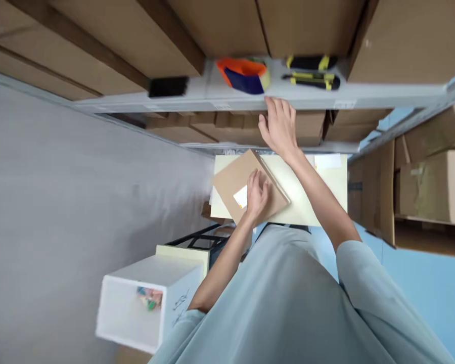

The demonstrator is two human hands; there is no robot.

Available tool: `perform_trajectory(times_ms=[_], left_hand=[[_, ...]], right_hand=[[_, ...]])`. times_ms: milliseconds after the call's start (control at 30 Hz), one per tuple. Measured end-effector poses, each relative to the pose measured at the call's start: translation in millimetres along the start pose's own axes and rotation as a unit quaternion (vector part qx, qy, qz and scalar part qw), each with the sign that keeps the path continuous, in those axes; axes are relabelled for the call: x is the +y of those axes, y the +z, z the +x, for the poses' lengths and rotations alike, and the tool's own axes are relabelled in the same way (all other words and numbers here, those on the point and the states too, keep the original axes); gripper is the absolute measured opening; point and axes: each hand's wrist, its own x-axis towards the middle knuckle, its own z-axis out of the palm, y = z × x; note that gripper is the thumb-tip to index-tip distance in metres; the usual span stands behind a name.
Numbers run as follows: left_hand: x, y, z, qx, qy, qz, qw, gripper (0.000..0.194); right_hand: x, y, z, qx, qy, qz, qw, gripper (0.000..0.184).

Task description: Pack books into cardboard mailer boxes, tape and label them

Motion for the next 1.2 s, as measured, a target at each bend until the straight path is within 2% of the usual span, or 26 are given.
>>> perform_trajectory(times_ms=[100, 200, 267, 367, 433, 533, 733, 900, 1033, 1100, 1200], left_hand=[[-8, 18.3, -26, -0.04, 0.006, 0.026, 0.999, 0.053], [-8, 38.3, -37, -0.049, 0.017, 0.052, 0.997, 0.053], [-7, 49.9, -41, -0.04, 0.019, 0.068, 0.997, 0.053], [-8, 60.1, -42, -0.026, 0.016, 0.091, 0.995, 0.053], [-9, 62.4, -42, -0.019, 0.015, 0.097, 0.995, 0.053], [-10, 63.3, -43, -0.013, 0.019, 0.095, 0.995, 0.053], [-12, 66.5, -45, -0.024, 0.009, 0.107, 0.994, 0.054], [-13, 68.3, -45, -0.035, -0.005, 0.098, 0.995, 0.054], [-13, 67.3, -45, -0.036, -0.005, 0.098, 0.995, 0.054], [-13, 66.6, -45, -0.033, -0.001, 0.098, 0.995, 0.054], [-13, 65.8, -45, -0.032, 0.002, 0.106, 0.994, 0.055]], right_hand=[[14, 27, -118, -0.056, 0.15, 0.063, 0.985, 0.068], [15, 47, -228, -0.109, 0.292, 0.15, 0.938, 0.073], [10, 54, -281, -0.128, 0.355, 0.204, 0.903, 0.08], [-4, 56, -324, -0.157, 0.405, 0.276, 0.857, 0.091], [-15, 57, -332, -0.174, 0.402, 0.331, 0.836, 0.095], [-23, 66, -327, -0.188, 0.376, 0.402, 0.813, 0.098], [0, 103, -296, -0.254, 0.371, 0.49, 0.747, 0.104], [14, 135, -253, -0.284, 0.323, 0.511, 0.744, 0.083], [16, 151, -223, -0.285, 0.318, 0.513, 0.744, 0.078], [18, 153, -221, -0.288, 0.326, 0.509, 0.743, 0.077], [19, 143, -241, -0.293, 0.339, 0.501, 0.741, 0.079]])
